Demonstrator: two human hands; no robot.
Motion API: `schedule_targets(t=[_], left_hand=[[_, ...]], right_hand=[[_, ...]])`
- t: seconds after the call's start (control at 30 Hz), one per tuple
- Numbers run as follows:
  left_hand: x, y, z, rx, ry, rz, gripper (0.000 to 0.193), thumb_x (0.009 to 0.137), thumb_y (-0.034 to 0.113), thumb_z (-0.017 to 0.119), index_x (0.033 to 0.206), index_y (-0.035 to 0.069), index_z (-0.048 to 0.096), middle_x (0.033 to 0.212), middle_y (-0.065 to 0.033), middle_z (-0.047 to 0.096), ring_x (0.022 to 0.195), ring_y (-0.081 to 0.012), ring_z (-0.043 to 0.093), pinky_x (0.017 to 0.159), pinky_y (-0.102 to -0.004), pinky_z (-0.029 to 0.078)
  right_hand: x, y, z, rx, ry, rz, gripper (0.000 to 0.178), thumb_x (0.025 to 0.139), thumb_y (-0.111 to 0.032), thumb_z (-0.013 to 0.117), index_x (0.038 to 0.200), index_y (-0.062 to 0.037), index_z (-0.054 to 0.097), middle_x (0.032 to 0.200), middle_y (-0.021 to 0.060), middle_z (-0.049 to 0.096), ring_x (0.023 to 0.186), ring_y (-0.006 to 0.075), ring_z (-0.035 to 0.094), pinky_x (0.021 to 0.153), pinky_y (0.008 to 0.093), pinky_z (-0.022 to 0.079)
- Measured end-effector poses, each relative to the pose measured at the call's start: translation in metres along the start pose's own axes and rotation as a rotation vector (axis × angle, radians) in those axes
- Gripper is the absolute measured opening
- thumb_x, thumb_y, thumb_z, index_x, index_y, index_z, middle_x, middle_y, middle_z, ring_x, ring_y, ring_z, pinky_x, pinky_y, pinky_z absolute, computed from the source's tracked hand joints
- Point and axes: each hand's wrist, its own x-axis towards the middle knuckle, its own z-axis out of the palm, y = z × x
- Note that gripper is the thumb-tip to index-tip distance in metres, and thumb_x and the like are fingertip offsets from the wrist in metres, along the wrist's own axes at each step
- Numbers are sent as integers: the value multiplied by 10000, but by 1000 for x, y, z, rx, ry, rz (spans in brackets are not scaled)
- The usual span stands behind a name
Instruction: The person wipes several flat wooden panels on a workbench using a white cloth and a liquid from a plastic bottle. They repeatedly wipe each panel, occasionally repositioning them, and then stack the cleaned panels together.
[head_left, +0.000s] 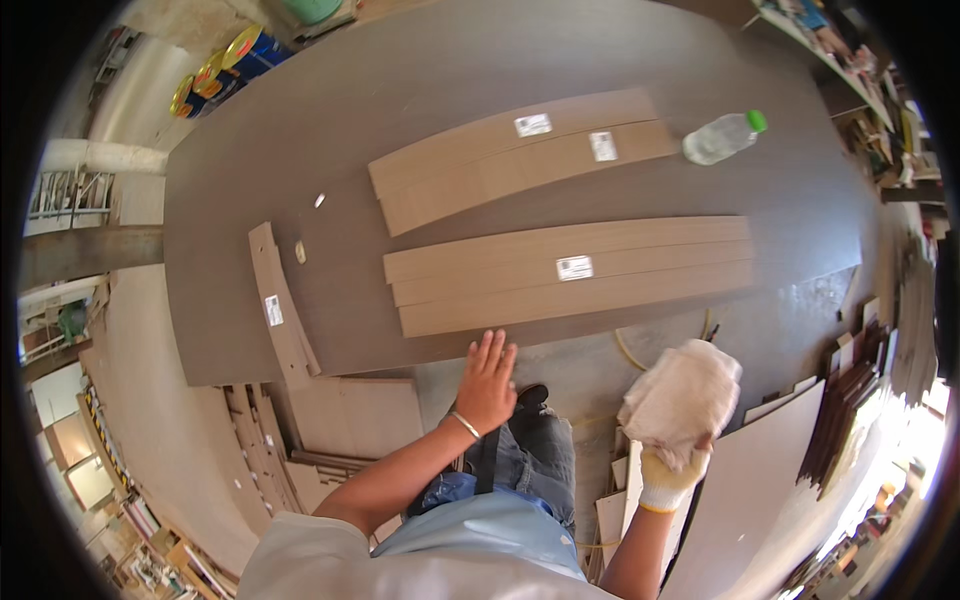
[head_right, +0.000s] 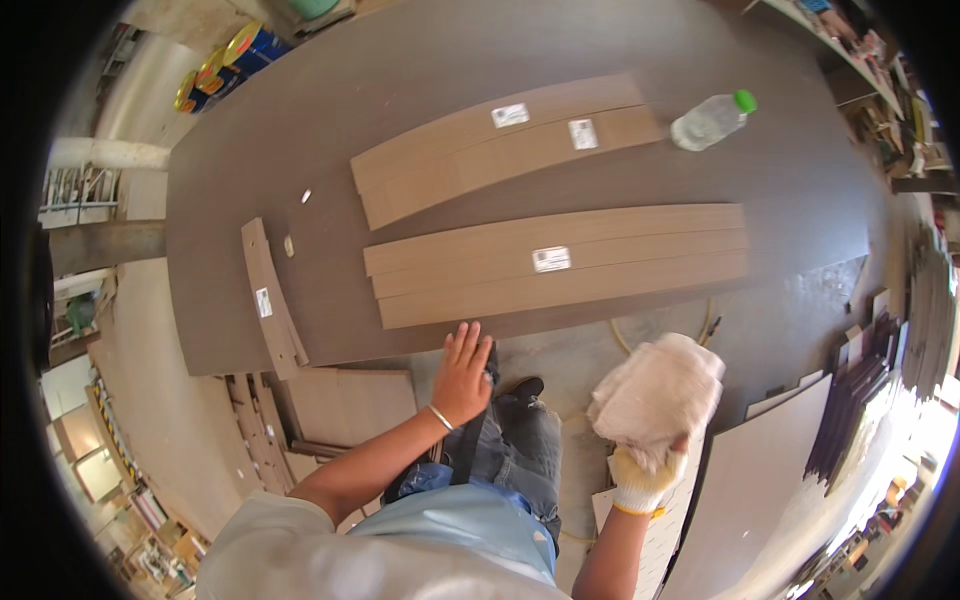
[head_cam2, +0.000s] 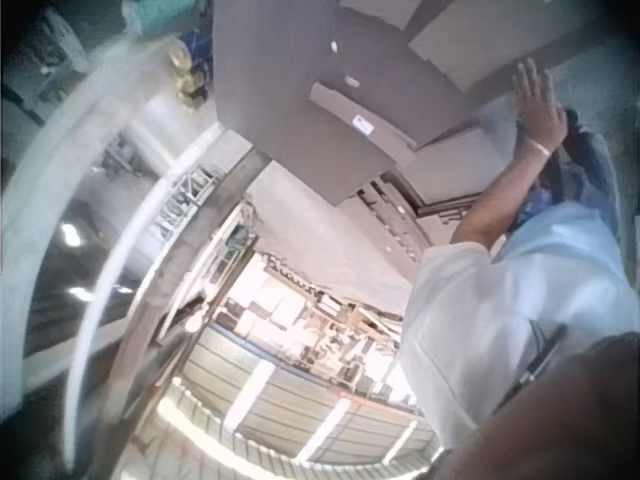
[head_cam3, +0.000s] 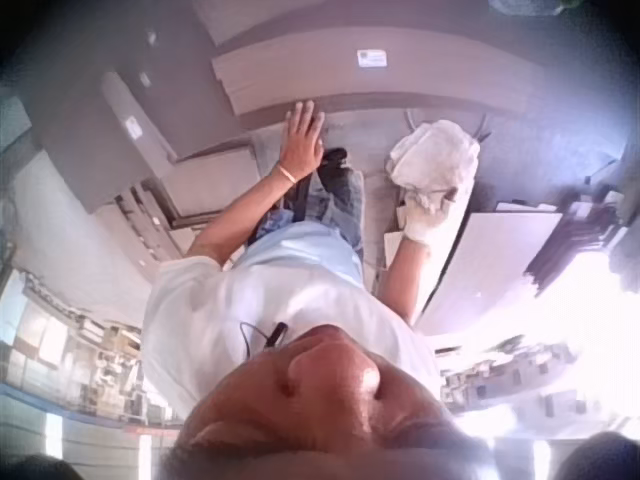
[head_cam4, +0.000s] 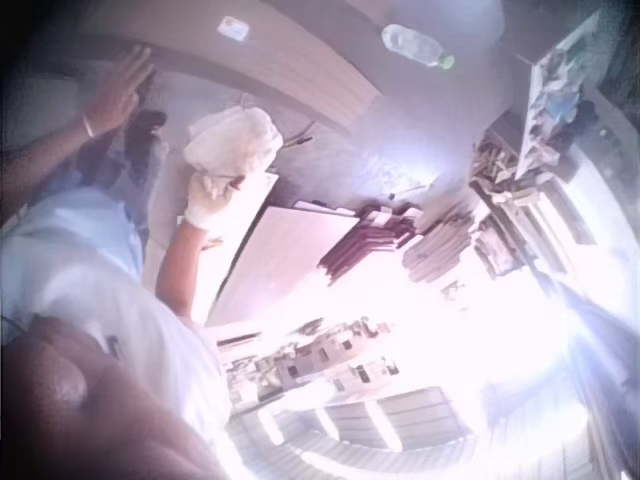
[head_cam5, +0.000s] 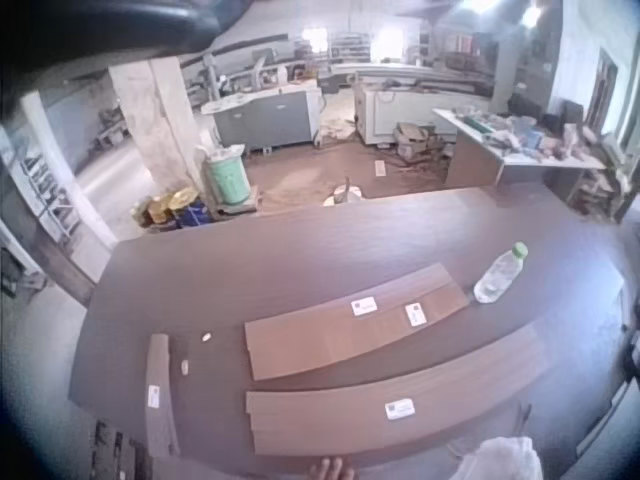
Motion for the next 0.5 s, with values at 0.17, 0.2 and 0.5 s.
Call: schedule_targets(t=[0.17,0.2,0.5], left_hand=[[12,6,-28,88,-96,71,587,856,111,697,1429,21,612,1597,-226,476,1506,-414,410,1247,-580,326],[22,10,-28,56,-65,47,569,861,114,691,1418,23,621,1549,-208,524,1466,-391,456,1228,-561,354],[261,97,-17,-95,150,41,587,916,115,695,1486,49,567,1427,-190,639,1326,-397,583,1141,-489,471]], right_hand=[[-24,-83,-10,-31,-404,-77,1118,754,-442,917,1665,-138,344,1725,159,303,1569,464,281,1268,711,247],[-16,-98,-15,-18,-428,-13,1163,718,-430,944,1666,-134,339,1725,169,293,1567,474,276,1264,722,250],[199,-112,77,-34,-333,112,725,919,-213,802,1546,-65,470,1491,190,581,1358,442,566,1155,659,465]])
